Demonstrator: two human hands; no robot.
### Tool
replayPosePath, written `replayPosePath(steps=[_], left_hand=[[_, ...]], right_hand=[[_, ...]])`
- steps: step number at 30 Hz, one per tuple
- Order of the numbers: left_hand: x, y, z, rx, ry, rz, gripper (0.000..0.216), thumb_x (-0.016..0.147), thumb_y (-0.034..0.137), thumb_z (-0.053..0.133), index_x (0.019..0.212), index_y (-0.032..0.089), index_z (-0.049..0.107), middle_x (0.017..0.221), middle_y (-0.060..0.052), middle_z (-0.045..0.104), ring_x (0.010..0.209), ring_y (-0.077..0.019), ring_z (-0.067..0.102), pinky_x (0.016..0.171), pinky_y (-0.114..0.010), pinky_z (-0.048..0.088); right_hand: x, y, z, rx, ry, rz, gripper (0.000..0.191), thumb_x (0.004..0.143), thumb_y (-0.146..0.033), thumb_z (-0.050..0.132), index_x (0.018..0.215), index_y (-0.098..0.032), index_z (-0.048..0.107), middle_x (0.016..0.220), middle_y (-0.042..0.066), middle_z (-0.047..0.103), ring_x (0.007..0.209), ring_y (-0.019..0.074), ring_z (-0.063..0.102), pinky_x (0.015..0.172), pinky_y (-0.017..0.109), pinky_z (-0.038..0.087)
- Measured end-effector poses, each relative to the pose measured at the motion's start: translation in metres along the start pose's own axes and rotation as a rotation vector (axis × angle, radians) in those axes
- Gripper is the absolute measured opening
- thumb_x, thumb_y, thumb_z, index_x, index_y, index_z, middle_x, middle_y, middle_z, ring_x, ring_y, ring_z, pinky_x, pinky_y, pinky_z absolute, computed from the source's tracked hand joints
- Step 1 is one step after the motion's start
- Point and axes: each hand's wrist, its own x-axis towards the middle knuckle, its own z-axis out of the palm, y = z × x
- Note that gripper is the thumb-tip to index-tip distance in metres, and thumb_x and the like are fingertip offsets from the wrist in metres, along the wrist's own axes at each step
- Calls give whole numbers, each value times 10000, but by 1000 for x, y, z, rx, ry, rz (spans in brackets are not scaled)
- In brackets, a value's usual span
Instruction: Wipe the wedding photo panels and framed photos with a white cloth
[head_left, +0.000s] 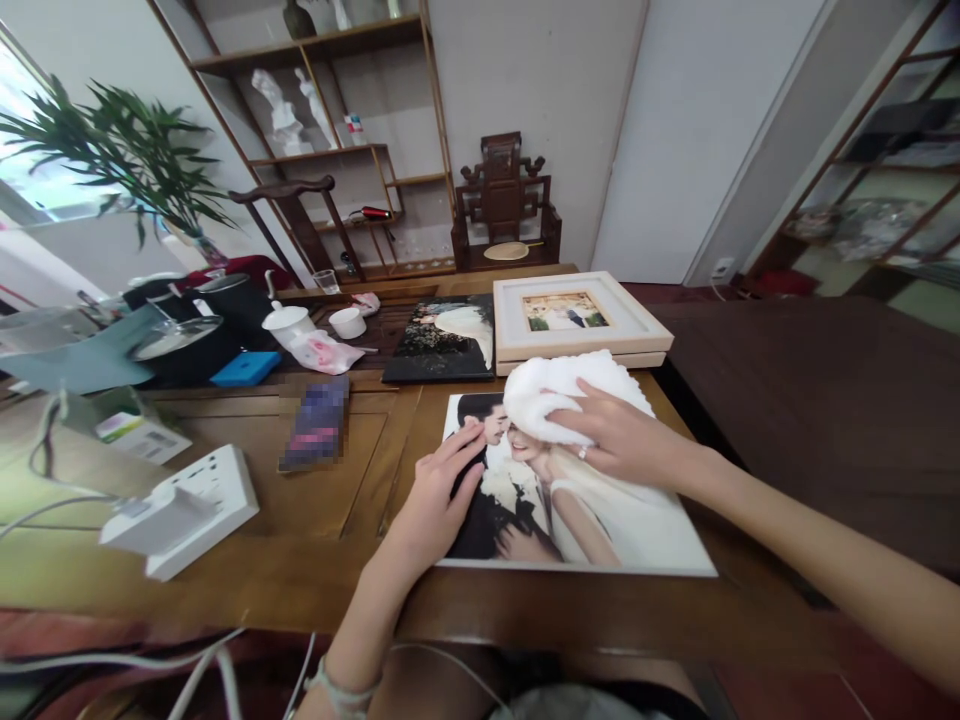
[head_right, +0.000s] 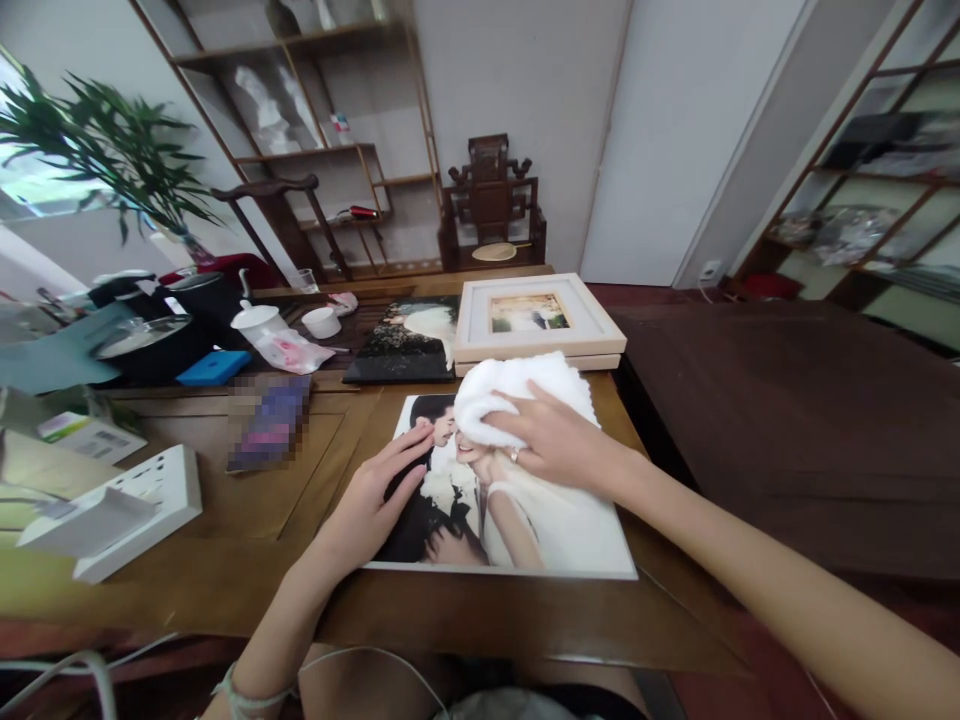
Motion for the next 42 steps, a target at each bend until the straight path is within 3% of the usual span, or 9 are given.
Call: replayPosePath(steps=[4, 9, 13, 19, 27, 31, 34, 38, 42], left_hand=[[-1, 0, 1, -8, 18, 4, 364, 940, 223, 417, 1277, 195, 552, 1420, -105, 490, 1350, -233, 403, 1098, -467, 339], [0, -1, 2, -7, 29, 11, 370, 938, 221, 413, 1278, 169, 550, 1422, -124, 484, 1346, -237, 410, 1090, -470, 350], [0, -1, 1, 3, 11, 3, 390, 940, 217, 393, 1297, 149, 534, 1427, -131, 476, 1355, -243, 395, 1090, -482, 345], [0, 0, 1, -7, -1, 6, 383, 942, 215, 396, 1297, 187, 537, 1436, -108, 470, 1362, -233, 383, 1100, -466, 333], [-2, 1, 2, -44, 15, -6, 374, 945, 226, 410, 1299, 211, 532, 1439, -90, 470, 1365, -216, 380, 1108, -450, 320], [-2, 2, 2, -60, 34, -21, 388, 969, 229, 335, 1311, 200, 515, 1432, -91, 478, 1361, -195, 386, 1114, -441, 314], [-1, 2, 2, -45, 35, -36, 400, 968, 229, 325, 1326, 188, 499, 1443, -97, 463, 1361, -199, 386, 1117, -445, 308], [-1, 2, 2, -21, 16, -41, 419, 960, 221, 328, 1348, 174, 477, 1452, -106, 449, 1363, -217, 383, 1111, -465, 313], [0, 1, 2, -13, 9, -26, 420, 951, 204, 343, 1349, 188, 477, 1452, -102, 449, 1363, -218, 384, 1108, -463, 315]], right_hand=[[1, -6, 1, -72, 13, -1, 366, 820, -59, 457, 1151, -119, 600, 1206, 185, 627, 1181, 320, 538, 1000, 569, 386], [-28, -71, 6, -3, -21, -142, 264, 814, -99, 530, 1037, -130, 669, 1276, 241, 564, 1275, 376, 419, 994, 634, 354], [-48, -114, 6, 67, 83, -182, 192, 854, -120, 516, 780, -195, 675, 1329, 174, 537, 1284, 360, 404, 1010, 639, 326], [-34, -78, 3, 122, -58, -103, 297, 778, -115, 549, 1058, -151, 642, 1336, 212, 524, 1299, 316, 404, 1046, 581, 321], [13, -14, 4, 55, -36, 18, 418, 843, -78, 435, 1216, -202, 577, 1413, 119, 470, 1389, 314, 229, 1046, 623, 271], [13, -28, 5, 38, -88, 5, 417, 798, -66, 468, 1184, -150, 604, 1312, 165, 560, 1378, 338, 248, 1049, 653, 218], [-5, -62, 8, 70, -126, -49, 441, 746, -60, 510, 1158, -164, 627, 1415, 186, 447, 1378, 355, 231, 1061, 659, 177], [-31, -107, 5, 141, -135, -116, 230, 798, -160, 538, 970, -196, 687, 1447, 186, 394, 1361, 398, 230, 1041, 690, 182], [-36, -110, -2, 185, -188, -118, 244, 772, -115, 509, 927, -184, 684, 1447, 153, 405, 1364, 365, 248, 1061, 651, 218]])
